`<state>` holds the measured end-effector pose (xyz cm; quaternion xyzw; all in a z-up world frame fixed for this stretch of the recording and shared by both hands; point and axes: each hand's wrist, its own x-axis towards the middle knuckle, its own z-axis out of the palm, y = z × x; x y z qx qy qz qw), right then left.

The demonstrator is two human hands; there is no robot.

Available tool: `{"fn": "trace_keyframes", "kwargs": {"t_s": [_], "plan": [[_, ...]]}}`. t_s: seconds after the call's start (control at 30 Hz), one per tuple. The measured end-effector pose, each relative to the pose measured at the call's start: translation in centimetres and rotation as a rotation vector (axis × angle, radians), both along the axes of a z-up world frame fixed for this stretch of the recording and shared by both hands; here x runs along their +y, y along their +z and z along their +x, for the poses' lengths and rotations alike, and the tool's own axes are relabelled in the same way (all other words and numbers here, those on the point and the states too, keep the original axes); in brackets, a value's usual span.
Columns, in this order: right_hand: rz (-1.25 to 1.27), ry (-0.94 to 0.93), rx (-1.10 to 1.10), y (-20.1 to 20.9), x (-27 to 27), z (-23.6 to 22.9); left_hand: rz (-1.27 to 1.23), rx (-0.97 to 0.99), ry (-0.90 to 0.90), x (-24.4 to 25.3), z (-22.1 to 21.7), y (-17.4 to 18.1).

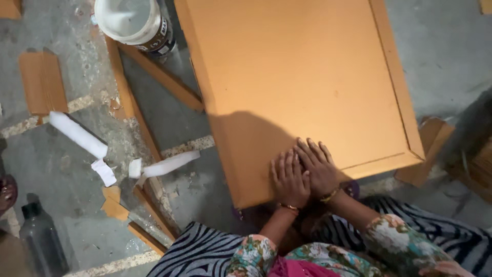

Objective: The person applies glue to a thin wooden strip using a white foam applicator and attaches it to the edge of a large orange board. They then press the strip firmly along the board's edge to secure it.

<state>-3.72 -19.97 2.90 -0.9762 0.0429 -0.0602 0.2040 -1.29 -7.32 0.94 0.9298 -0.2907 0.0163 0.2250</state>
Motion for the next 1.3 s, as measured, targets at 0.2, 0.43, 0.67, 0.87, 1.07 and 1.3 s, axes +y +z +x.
{"fn": "trace_keyframes", "kwargs": {"t_s": [0.2, 0.43, 0.67, 0.87, 1.07, 1.3], "plan": [[-0.062, 0.015, 0.007, 0.0, 0.1, -0.2, -0.01, -0.07, 0.011, 0.1, -0.2, -1.0], [-0.155, 0.09, -0.106, -1.5, -1.2, -0.2, -0.104, -0.145, -0.079, 3.7, 2.7, -1.9], [-0.282, 0.001, -0.083, -0.3, -14.6, -3.2, 0.1, -0.218, 0.12, 10.6, 5.3, -0.8], [-0.21, -0.16, -0.115, 1.3, -20.0, -5.9, 0.099, -0.225, 0.173, 10.9, 5.4, -1.7], [-0.14, -0.205, -0.1, 1.1, -20.5, -5.3, 0.151, -0.23, 0.185, 10.5, 5.5, -0.6], [-0.186, -0.253, -0.097, 1.5, -20.2, -5.4, 0.144, -0.203, 0.21, 10.0, 5.6, 0.1]]}}
